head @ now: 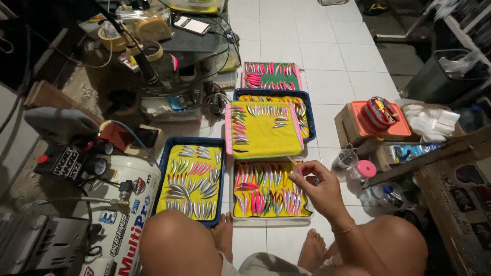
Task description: The person assembles fishing lures by hand, attaching small components to the lure bodies and organizing them into trays.
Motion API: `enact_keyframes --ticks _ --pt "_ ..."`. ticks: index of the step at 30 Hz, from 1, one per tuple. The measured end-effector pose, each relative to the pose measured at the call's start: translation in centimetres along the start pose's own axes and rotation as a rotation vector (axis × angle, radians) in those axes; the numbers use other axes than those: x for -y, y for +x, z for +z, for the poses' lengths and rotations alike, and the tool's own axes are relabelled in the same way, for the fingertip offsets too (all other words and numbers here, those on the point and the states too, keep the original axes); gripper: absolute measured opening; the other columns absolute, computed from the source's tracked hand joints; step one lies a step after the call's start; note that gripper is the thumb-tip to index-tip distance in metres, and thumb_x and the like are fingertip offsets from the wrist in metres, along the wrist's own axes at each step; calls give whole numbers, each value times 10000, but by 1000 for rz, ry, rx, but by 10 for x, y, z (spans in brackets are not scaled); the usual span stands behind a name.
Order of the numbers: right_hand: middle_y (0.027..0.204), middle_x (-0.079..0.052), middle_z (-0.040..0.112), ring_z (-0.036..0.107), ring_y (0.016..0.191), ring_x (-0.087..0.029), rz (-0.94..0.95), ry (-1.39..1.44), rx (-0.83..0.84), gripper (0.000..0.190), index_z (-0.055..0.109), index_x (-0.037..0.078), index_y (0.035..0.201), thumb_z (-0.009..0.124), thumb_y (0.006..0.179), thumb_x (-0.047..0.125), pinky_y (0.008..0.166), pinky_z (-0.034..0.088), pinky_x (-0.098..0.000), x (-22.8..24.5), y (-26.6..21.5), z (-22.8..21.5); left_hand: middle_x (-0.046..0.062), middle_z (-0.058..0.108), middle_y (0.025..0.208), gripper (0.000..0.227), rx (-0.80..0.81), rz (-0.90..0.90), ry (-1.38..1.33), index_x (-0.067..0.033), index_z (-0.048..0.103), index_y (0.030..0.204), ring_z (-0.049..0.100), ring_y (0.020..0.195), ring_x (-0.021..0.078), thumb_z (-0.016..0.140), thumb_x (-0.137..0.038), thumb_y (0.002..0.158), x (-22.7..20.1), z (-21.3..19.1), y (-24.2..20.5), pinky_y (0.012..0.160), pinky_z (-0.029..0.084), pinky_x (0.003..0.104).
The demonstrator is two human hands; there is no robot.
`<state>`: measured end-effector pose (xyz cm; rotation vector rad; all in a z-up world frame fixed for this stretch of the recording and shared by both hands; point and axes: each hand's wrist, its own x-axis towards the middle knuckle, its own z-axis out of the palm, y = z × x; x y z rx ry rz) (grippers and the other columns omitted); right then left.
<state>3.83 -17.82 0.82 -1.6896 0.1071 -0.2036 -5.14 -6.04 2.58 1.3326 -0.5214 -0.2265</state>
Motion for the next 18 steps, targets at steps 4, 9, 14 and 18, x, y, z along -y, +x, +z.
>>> enact_keyframes --ticks 4,9,14,18 --pt "728 -21 657 441 556 -45 -56 -92 -25 252 736 78 945 914 771 114 479 373 -192 0 -9 -6 166 647 1217 427 -152 88 -73 -44 563 1236 643 1156 246 513 -33 812 -2 -3 6 1001 538 372" --pt "838 32 665 419 578 -58 -503 -359 -30 260 687 102 985 860 816 198 536 378 -204 1 -23 -9 32 644 1073 349 -535 -3 317 -141 682 1270 615 972 151 718 -219 932 -8 -77 31 783 541 285" --pt "950 -70 740 713 777 -204 -763 -566 131 241 678 83 1060 798 853 114 650 544 -309 -15 -23 -10 40 754 1054 275 -427 -29 23 -90 796 1051 703 1058 192 614 -291 1005 2 -86 28 935 543 318" --pt "985 -61 763 749 804 -179 -819 -556 147 231 700 80 1126 737 930 198 684 574 -286 14 -30 2 80 795 1043 266 -466 -99 -91 -102 806 997 749 1036 226 710 -335 913 15 -98 28 912 598 359"
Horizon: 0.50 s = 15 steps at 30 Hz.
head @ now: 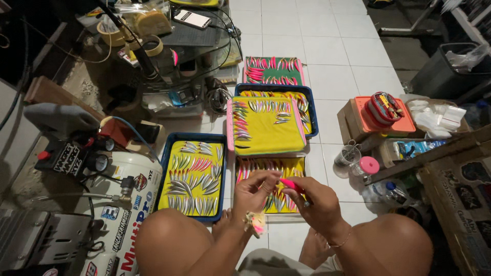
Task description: The person assembles fishing lures by hand, attaching small components to the lure bodies and organizing them into trays.
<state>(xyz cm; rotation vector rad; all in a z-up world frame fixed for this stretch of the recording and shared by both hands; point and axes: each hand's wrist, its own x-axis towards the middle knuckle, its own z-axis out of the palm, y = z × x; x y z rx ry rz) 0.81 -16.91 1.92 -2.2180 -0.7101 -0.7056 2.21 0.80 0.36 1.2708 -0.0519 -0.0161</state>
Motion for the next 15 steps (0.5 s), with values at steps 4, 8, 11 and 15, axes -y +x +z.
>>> enact_keyframes --ticks 4,8,11,15 --pt "1022 -64 756 741 820 -192 12 -14 29 264 691 85 1156 651 980 278 694 564 -301 2 -1 -1 83 776 1007 212 3 79 -29 -79 812 1030 726 956 190 780 -227 882 7 -9 3 778 620 308" --pt "982 -75 744 724 776 -176 -17 8 10 260 683 64 1149 668 972 254 659 565 -288 7 2 -1 86 779 884 126 -92 137 -145 -65 806 934 753 849 192 843 -52 814 9 -12 6 770 645 314" --pt "984 -60 747 712 743 -147 -6 -12 -24 254 699 77 1149 689 961 247 644 557 -265 7 1 0 83 674 847 32 -98 100 -276 -25 717 918 729 694 221 740 -3 913 27 -22 13 724 623 332" --pt "993 -54 744 667 670 -118 -23 -42 -37 257 701 91 1160 706 955 245 631 545 -255 1 -2 2 143 665 851 99 -152 -117 -369 0 717 859 653 684 272 694 -50 941 9 -9 1 732 627 427"
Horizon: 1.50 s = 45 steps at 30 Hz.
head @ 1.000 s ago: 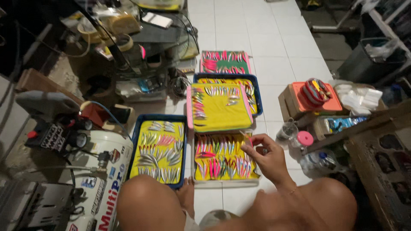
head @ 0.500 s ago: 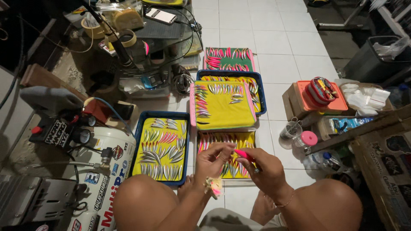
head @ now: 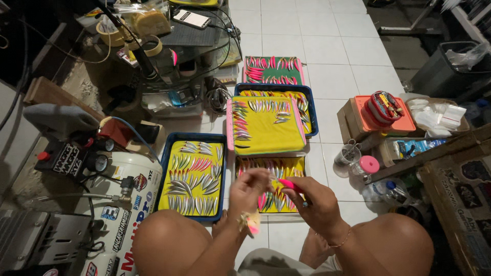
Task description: The person assembles fishing lures by hand, attaching small components to the lure bodies and organizing them into trays.
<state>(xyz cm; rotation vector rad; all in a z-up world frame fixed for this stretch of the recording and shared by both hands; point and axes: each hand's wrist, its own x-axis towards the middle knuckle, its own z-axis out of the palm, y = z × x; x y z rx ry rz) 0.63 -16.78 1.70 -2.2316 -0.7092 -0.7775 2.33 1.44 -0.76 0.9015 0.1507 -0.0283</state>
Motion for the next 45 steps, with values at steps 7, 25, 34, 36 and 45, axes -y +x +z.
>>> enact_keyframes --ticks 7,25,34,36,45 --pt "1063 -119 769 770 909 -264 -106 -36 53 252 680 25 1145 739 931 144 794 632 -378 -8 -2 5 56 709 852 252 153 231 532 -53 803 1012 687 821 159 634 -239 1002 -16 12 -11 733 578 276" --pt "1035 -56 758 686 804 -130 397 323 274 282 709 60 1191 664 959 215 655 536 -267 -13 -2 9 85 787 919 152 -26 101 493 -65 781 979 729 814 173 817 -119 842 -26 3 1 686 646 310" --pt "1078 -52 792 735 897 -124 635 495 398 340 718 69 1227 668 941 244 756 591 -274 -6 6 0 89 744 891 81 270 869 1012 -28 742 999 699 807 236 740 -71 931 -54 0 -8 730 561 359" --pt "1084 -52 788 736 897 -126 630 517 401 340 715 66 1238 658 948 232 754 588 -272 -9 9 -2 96 748 898 83 280 906 1002 -19 735 995 696 816 243 747 -63 925 -58 -4 -7 747 563 365" --pt "881 -135 749 574 627 -116 894 664 148 388 647 -11 1299 714 925 69 524 455 -210 -81 27 28 202 648 584 229 -222 508 302 -32 587 814 665 477 267 574 -64 1041 -84 -42 13 487 600 359"
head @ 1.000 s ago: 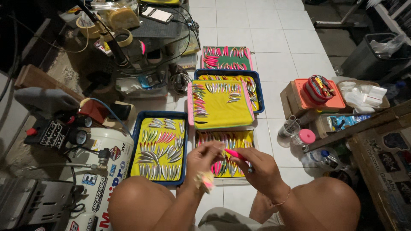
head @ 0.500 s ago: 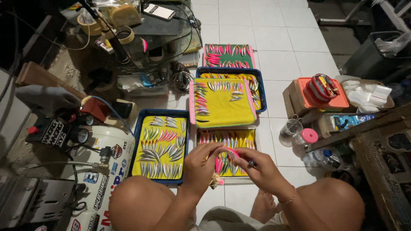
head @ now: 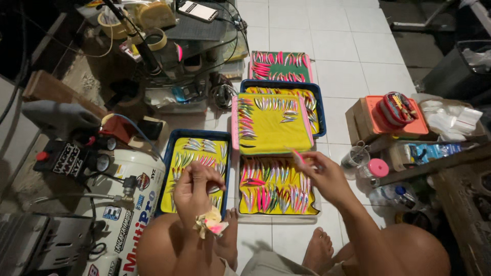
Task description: The person assembles fishing lures by hand, attaching small components to the lure bodies and organizing them into trays.
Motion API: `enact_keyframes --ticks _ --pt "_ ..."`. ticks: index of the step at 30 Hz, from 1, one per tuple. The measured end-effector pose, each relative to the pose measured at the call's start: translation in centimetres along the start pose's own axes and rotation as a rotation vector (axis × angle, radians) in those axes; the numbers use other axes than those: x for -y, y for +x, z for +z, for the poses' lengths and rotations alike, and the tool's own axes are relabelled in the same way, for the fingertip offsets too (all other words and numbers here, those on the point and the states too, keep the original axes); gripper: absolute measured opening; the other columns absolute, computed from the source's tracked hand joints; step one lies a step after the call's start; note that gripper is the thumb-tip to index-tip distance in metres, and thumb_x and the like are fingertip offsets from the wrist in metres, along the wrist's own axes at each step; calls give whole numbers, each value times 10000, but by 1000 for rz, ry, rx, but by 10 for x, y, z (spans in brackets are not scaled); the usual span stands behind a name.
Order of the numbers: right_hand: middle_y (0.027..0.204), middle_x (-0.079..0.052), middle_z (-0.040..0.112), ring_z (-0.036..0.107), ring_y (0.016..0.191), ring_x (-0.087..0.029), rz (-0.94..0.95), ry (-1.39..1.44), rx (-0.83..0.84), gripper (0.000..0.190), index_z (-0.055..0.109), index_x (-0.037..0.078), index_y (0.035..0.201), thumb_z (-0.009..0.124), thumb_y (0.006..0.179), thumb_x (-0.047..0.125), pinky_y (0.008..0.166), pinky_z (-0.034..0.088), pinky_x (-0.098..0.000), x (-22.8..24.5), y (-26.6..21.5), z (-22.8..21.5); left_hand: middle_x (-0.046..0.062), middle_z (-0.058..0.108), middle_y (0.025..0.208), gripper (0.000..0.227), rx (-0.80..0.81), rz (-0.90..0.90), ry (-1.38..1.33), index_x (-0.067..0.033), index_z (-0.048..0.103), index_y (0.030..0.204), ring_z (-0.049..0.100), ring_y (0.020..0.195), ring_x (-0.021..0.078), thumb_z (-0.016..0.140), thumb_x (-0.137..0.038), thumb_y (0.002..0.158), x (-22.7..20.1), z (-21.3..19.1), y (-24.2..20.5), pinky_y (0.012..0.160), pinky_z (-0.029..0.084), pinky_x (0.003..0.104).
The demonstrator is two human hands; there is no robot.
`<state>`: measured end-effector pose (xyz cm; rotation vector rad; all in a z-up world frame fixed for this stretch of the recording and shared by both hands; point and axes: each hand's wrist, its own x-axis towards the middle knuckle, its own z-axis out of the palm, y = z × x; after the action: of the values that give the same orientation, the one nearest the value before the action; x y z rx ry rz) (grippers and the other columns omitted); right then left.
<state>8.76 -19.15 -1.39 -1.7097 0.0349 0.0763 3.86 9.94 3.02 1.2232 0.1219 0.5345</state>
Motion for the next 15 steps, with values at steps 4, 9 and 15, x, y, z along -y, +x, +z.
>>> enact_keyframes --ticks 4,9,15 --pt "1095 -72 778 723 1029 -207 208 -439 45 290 746 105 1138 739 902 272 827 568 -332 -21 55 14 128 594 869 182 -76 -231 -245 -52 519 1047 616 663 221 643 -163 973 -4 3 5 491 552 321" --pt "1076 -78 754 671 791 -182 349 -634 76 222 717 137 1168 701 978 252 681 575 -294 -99 128 27 137 651 869 82 -102 -411 -470 -2 598 1059 622 698 229 608 -58 1001 -9 1 2 496 487 315" --pt "1000 -88 681 645 844 -322 26 -989 215 166 721 129 1027 715 956 279 666 475 -447 -206 205 36 151 526 677 478 -134 -463 -415 -37 527 709 480 531 246 635 -418 977 -19 9 -7 480 419 337"
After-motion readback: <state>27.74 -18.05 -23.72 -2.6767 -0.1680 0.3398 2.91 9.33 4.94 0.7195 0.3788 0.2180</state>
